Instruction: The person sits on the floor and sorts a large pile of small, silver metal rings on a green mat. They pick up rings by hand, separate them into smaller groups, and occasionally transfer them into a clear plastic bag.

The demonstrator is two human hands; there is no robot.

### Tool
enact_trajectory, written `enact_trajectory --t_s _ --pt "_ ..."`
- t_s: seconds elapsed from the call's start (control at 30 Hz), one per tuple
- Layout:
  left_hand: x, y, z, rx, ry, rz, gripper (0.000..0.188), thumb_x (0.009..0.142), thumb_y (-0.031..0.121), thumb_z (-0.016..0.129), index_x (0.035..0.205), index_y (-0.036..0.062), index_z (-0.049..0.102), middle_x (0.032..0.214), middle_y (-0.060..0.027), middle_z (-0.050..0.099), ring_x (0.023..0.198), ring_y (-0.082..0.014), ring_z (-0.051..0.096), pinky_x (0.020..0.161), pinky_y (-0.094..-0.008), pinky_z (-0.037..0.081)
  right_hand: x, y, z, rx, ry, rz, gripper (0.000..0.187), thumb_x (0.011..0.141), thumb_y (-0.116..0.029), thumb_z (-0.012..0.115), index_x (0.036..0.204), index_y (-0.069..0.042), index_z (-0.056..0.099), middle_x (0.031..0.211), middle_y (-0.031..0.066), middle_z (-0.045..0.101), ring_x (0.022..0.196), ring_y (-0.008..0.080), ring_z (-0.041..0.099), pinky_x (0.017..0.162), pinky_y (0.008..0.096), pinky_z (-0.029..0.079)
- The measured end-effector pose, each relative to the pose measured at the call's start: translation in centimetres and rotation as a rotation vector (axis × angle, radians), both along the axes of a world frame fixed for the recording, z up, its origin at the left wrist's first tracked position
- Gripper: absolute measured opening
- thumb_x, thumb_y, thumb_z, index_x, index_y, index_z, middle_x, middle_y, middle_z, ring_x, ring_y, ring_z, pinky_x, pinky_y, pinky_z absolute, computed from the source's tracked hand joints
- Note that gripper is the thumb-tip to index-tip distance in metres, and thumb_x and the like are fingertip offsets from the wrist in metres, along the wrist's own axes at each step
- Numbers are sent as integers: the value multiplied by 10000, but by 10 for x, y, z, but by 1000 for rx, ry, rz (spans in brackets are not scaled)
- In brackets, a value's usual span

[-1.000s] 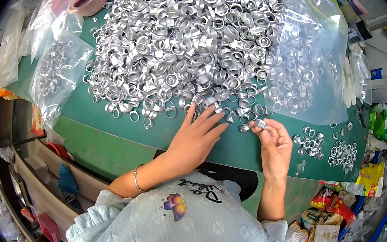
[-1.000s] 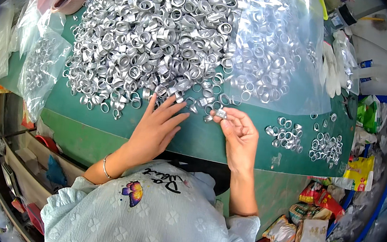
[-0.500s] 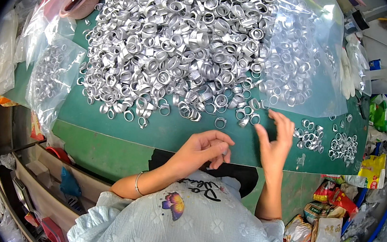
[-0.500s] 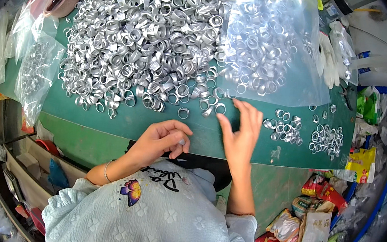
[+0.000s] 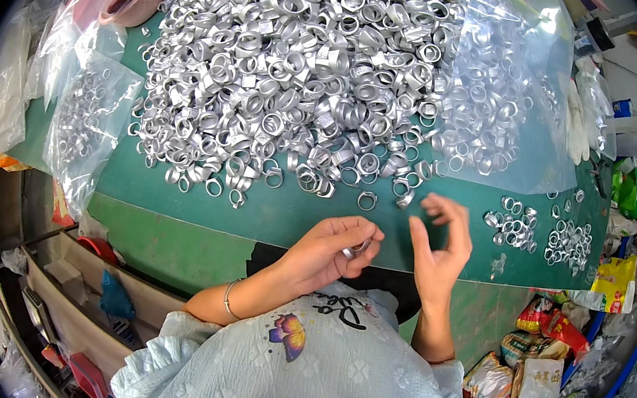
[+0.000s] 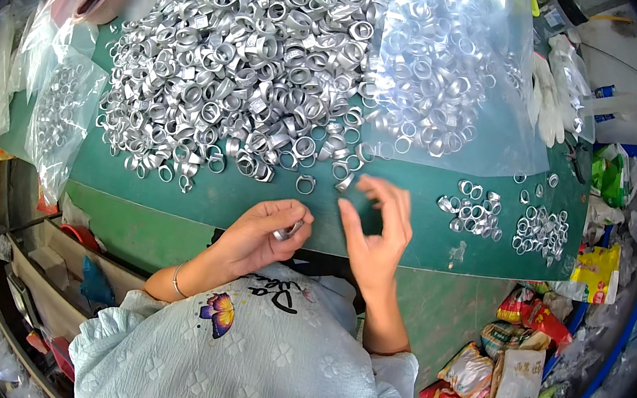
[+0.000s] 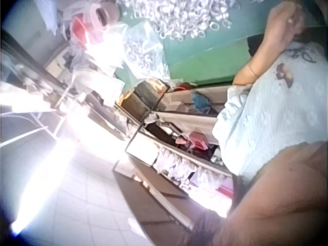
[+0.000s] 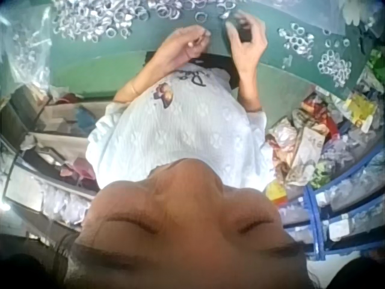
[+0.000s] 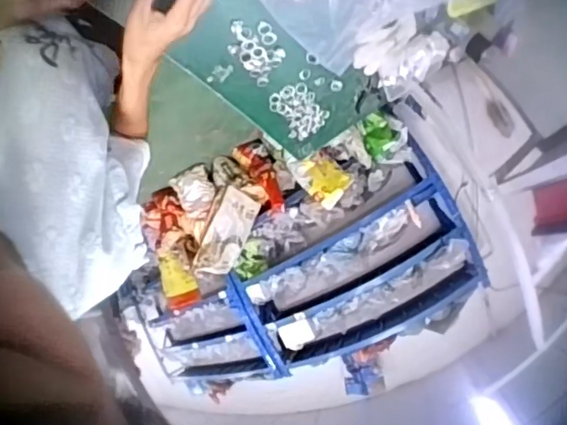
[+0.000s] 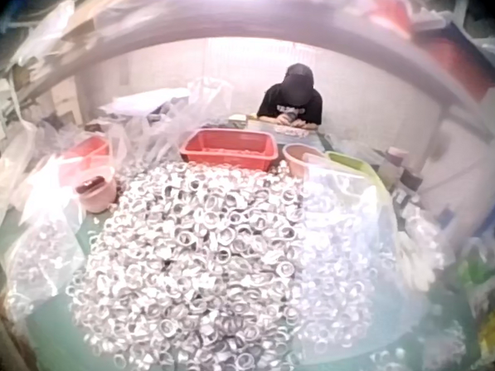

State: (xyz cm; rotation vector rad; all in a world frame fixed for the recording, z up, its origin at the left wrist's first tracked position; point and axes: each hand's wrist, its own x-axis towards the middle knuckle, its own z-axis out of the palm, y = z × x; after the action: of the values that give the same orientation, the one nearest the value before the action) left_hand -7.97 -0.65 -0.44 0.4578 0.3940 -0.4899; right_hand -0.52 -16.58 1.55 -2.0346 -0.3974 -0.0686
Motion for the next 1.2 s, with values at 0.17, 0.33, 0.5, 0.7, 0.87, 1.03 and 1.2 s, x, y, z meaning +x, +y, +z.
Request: enact_trajectory --t_s 0.17,0.33,0.5,0.7,0.87,1.03,1.2 --pt "-5 -2 5 215 -118 -26 256 906 149 524 1109 -3 558 813 -31 538 569 -67 452 463 -183 362 10 2 -23 -338 -318 85 301 687 23 685 974 -11 602 886 99 587 762 226 527 667 301 417" --pt "-3 -4 12 549 -256 126 285 836 59 611 1117 24 571 815 4 514 680 -55 481 499 -187 372 -11 -1 -18 312 457 52 181 791 12 621 971 19 607 765 10 594 675 66 486 611 219 399" --pt "-3 -6 7 785 -411 103 263 805 75 657 1051 24 581 777 -7 537 564 -27 445 478 -176 335 -6 8 -6 175 287 27 175 794 3 609 969 3 610 712 23 576 659 84 491 599 217 397" --pt "2 3 13 32 -134 89 180 900 114 484 972 -18 582 816 -137 592 451 -89 416 406 -204 319 33 32 -18 -491 -335 46 176 760 -159 665 889 -52 612 947 65 562 885 259 480 755 377 319" --pt "-2 2 -1 115 -192 136 133 884 76 496 940 -8 582 951 -141 584 622 -125 526 480 -212 412 33 22 -16 -515 -413 65 135 759 -129 661 851 -51 602 920 52 560 863 241 484 782 384 298" --pt "-3 1 -8 172 -235 161 110 870 81 525 903 2 595 938 -121 570 758 -147 551 565 -236 463 28 11 -13 -255 -240 63 71 762 -33 637 823 -13 607 932 65 560 847 211 495 777 322 344" --pt "5 -4 15 289 -132 278 158 887 152 550 925 8 603 875 -50 577 759 -104 548 570 -210 460 -1 15 2 372 344 319 89 745 63 612 824 24 615 885 91 584 834 172 531 769 263 409"
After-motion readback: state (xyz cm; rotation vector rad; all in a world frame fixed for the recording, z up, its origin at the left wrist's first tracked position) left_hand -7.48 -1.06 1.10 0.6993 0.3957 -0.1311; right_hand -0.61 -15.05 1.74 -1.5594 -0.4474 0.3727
